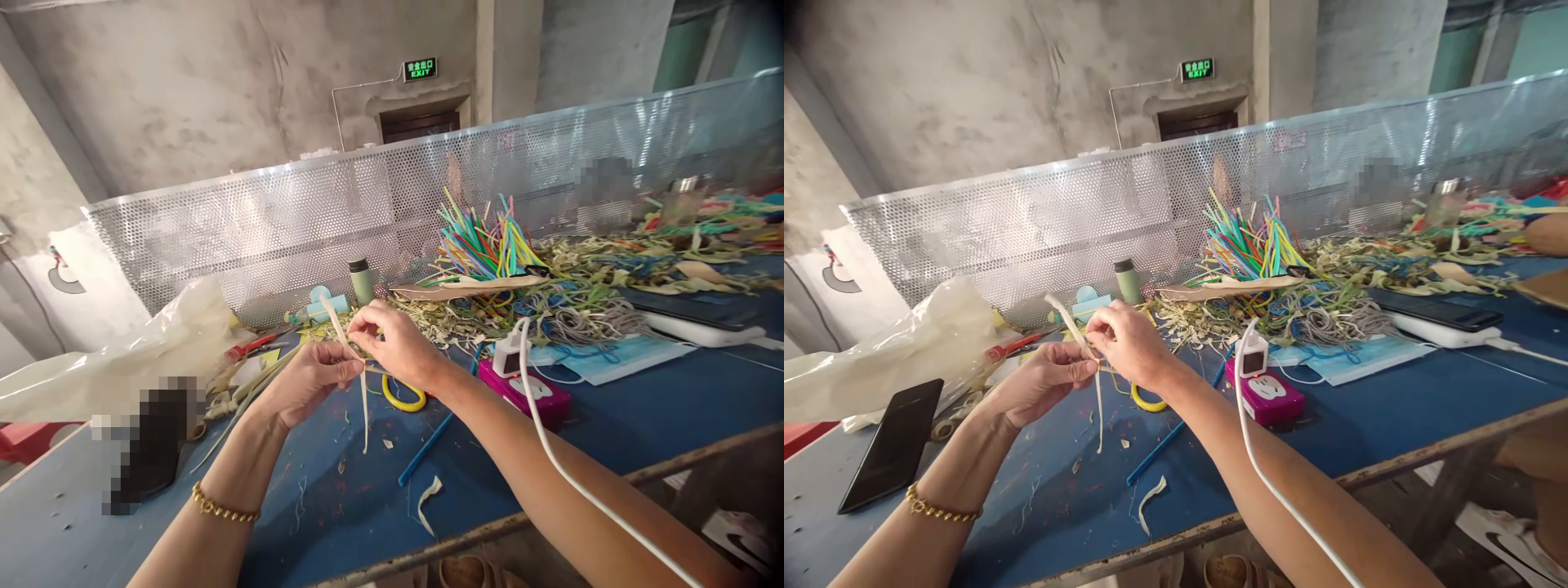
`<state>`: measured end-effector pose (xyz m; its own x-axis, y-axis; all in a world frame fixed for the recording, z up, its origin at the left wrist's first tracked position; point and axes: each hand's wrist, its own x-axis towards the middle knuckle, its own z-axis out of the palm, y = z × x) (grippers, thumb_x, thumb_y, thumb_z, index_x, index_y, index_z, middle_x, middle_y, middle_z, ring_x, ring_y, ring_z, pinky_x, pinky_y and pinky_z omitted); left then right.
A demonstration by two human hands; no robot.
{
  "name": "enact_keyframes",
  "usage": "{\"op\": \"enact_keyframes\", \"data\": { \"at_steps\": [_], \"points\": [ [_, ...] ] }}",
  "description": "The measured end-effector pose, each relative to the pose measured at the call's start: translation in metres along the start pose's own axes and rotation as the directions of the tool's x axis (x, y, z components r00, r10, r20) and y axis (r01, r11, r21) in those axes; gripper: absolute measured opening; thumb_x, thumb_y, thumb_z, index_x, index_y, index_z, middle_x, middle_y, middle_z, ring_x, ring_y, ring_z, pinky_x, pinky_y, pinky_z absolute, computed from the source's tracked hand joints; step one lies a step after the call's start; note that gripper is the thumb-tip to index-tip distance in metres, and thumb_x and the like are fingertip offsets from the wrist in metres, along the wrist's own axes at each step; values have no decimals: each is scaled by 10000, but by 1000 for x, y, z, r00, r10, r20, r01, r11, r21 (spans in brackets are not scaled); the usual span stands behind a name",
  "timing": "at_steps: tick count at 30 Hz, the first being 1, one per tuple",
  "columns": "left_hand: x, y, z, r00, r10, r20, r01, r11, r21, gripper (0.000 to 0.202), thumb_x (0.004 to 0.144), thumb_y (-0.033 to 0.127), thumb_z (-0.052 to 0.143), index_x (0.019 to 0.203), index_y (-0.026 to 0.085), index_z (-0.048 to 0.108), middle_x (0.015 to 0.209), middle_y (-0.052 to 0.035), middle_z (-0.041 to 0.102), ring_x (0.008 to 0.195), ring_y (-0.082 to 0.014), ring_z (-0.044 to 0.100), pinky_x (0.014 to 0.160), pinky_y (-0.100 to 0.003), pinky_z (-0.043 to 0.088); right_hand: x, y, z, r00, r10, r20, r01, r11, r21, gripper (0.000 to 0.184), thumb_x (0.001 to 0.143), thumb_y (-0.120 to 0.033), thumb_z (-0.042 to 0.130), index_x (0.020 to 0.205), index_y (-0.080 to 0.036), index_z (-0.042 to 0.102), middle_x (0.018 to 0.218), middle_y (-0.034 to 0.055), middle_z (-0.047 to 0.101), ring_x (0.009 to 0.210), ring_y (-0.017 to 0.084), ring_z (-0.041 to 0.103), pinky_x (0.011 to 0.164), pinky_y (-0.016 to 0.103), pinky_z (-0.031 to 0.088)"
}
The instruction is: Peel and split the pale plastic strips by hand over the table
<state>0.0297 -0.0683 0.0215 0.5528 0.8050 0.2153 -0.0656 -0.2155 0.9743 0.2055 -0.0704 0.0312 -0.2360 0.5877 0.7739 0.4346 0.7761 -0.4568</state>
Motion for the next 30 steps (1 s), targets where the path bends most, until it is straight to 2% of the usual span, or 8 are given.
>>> {"op": "enact_keyframes", "data": {
  "at_steps": [2, 3, 6, 8, 12, 18, 24, 30],
  "points": [
    [3, -2, -1, 997, 9, -79, -14, 998, -69, 149, 694, 237, 792, 719, 102, 737, 569, -9, 533, 537, -86, 411, 537, -244, 311, 1, -2, -5, 988, -23, -156, 2, 991, -131, 135, 865, -205, 570, 744, -157, 604, 751, 23, 580, 677, 120, 491, 654, 274, 380],
    [4, -4, -2, 993, 19, -119, -31, 995, -99, 155, 697, 240, 790, 704, 98, 727, 567, -8, 526, 540, -87, 423, 539, -241, 323, 1, -3, -7, 987, 5, -160, -26, 991, -131, 195, 883, -249, 559, 713, -159, 591, 661, 2, 547, 600, 109, 447, 594, 271, 344],
    [8, -6, -2, 969, 76, -234, -113, 983, -146, 176, 705, 236, 783, 652, 93, 695, 579, -13, 527, 546, -87, 441, 536, -235, 338, -1, -8, -9, 994, 101, -29, -104, 987, -124, 380, 895, -340, 543, 556, -170, 522, 500, -28, 432, 497, 93, 341, 511, 279, 250],
    [9, -6, -1, 957, 102, -272, -150, 976, -158, 189, 709, 242, 779, 641, 92, 686, 574, -14, 527, 544, -89, 438, 537, -236, 346, -3, -9, -5, 992, 117, 35, -112, 985, -133, 380, 859, -343, 582, 527, -168, 528, 496, -21, 452, 501, 93, 349, 512, 280, 248],
    [9, -5, 3, 944, 137, -299, -192, 968, -162, 210, 712, 259, 783, 627, 101, 673, 564, -7, 528, 553, -89, 429, 543, -225, 353, -4, -6, 5, 985, 155, 71, -152, 987, -53, 252, 810, -262, 604, 581, -157, 594, 539, -12, 526, 528, 97, 419, 524, 262, 293],
    [11, -7, 6, 932, 156, -328, -244, 937, -249, 232, 713, 244, 783, 604, 116, 624, 565, 14, 501, 555, -83, 425, 551, -204, 369, -4, -3, 9, 979, 182, 94, -187, 981, 55, 254, 825, -271, 595, 606, -144, 610, 542, -18, 500, 537, 94, 418, 515, 247, 303],
    [10, -6, 8, 942, 131, -309, -231, 920, -316, 211, 730, 185, 752, 597, 111, 606, 565, 14, 495, 549, -76, 422, 541, -189, 370, -5, -4, 11, 971, 204, 126, -210, 977, 38, 208, 821, -233, 601, 643, -134, 645, 586, -1, 561, 563, 101, 448, 551, 254, 336],
    [10, -6, 8, 938, 121, -325, -236, 910, -342, 196, 726, 151, 741, 599, 110, 597, 574, 18, 484, 549, -71, 420, 541, -181, 376, -7, -3, 14, 977, 183, 113, -181, 983, -24, 240, 812, -206, 601, 581, -150, 572, 547, -24, 504, 531, 88, 418, 529, 255, 303]
  ]
}}
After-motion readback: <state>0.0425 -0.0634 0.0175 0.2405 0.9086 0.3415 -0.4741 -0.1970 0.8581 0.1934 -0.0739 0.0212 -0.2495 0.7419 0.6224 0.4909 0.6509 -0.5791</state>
